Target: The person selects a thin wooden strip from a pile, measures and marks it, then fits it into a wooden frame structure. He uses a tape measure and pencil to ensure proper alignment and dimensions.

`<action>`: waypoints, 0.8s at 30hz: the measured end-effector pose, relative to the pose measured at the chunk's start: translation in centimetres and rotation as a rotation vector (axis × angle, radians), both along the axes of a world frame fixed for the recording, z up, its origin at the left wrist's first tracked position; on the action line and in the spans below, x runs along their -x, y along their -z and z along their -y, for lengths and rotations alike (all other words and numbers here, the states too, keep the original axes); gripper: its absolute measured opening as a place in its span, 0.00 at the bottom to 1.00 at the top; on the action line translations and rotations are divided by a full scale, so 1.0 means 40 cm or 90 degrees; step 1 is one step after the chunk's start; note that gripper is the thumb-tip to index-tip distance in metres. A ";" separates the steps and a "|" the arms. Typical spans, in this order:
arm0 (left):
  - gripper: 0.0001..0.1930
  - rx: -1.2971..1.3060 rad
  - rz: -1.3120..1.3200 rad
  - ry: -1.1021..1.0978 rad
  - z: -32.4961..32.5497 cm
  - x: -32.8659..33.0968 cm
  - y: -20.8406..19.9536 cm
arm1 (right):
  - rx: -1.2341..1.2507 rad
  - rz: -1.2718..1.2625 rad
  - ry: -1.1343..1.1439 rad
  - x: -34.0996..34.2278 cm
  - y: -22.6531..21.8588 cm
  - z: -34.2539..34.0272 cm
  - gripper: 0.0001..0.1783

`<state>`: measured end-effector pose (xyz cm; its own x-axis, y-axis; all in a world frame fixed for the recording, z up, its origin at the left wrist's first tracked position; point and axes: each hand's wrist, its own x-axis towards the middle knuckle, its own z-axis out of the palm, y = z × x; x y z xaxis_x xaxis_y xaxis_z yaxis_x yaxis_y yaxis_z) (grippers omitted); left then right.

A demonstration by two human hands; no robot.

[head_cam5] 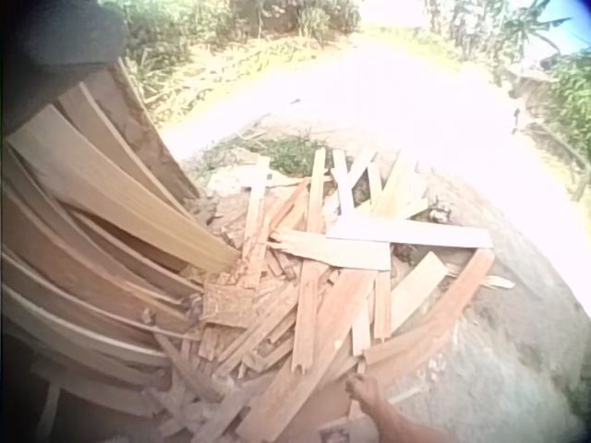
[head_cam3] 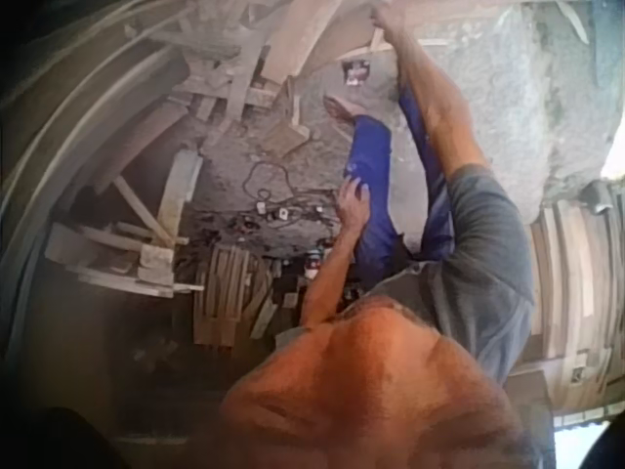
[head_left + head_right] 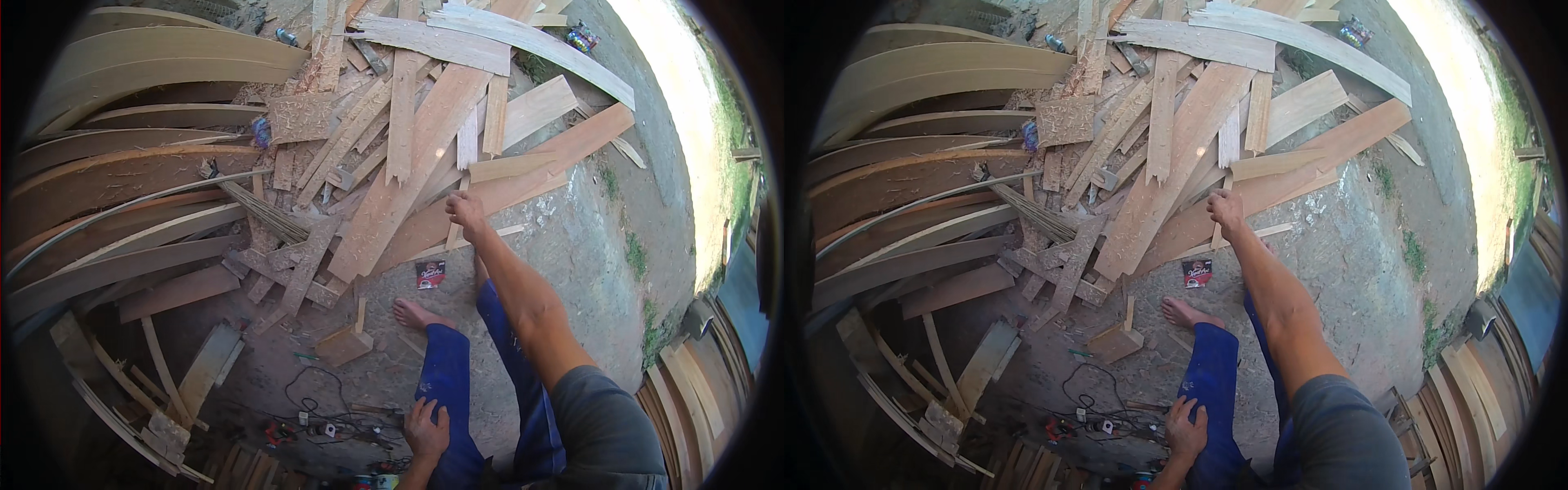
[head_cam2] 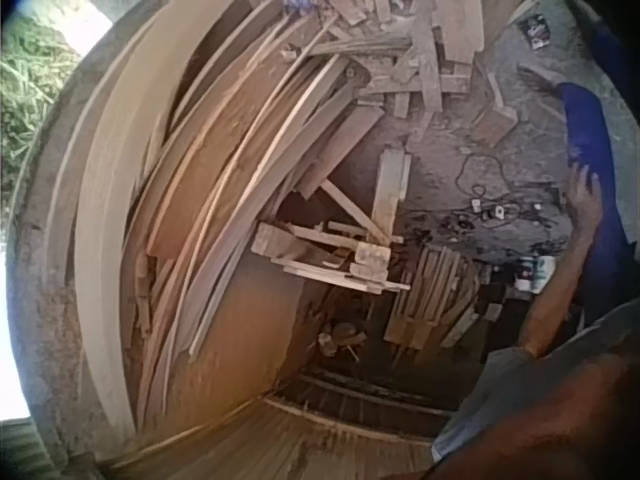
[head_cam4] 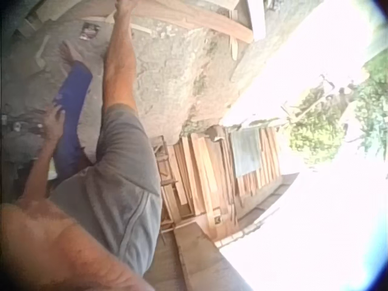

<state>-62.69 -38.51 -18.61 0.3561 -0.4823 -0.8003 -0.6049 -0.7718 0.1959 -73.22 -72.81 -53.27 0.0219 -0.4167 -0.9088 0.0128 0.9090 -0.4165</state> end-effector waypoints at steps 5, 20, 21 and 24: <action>0.18 0.017 -0.005 0.004 0.002 -0.001 0.002 | -0.040 0.031 0.116 -0.093 -0.022 0.054 0.33; 0.19 -0.030 -0.010 -0.005 0.030 -0.005 -0.001 | -0.034 0.053 0.238 -0.166 0.049 0.111 0.32; 0.19 -0.028 -0.009 -0.007 0.035 -0.005 0.003 | -0.026 0.099 0.269 -0.173 0.047 0.113 0.30; 0.19 -0.044 0.000 -0.026 0.037 0.010 -0.006 | -0.032 0.190 0.235 -0.185 0.029 0.099 0.24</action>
<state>-63.10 -39.97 -18.36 0.3737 -0.4117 -0.8312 -0.5732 -0.8070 0.1421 -65.82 -76.78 -54.41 0.1437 -0.4011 -0.9047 0.4505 0.8404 -0.3011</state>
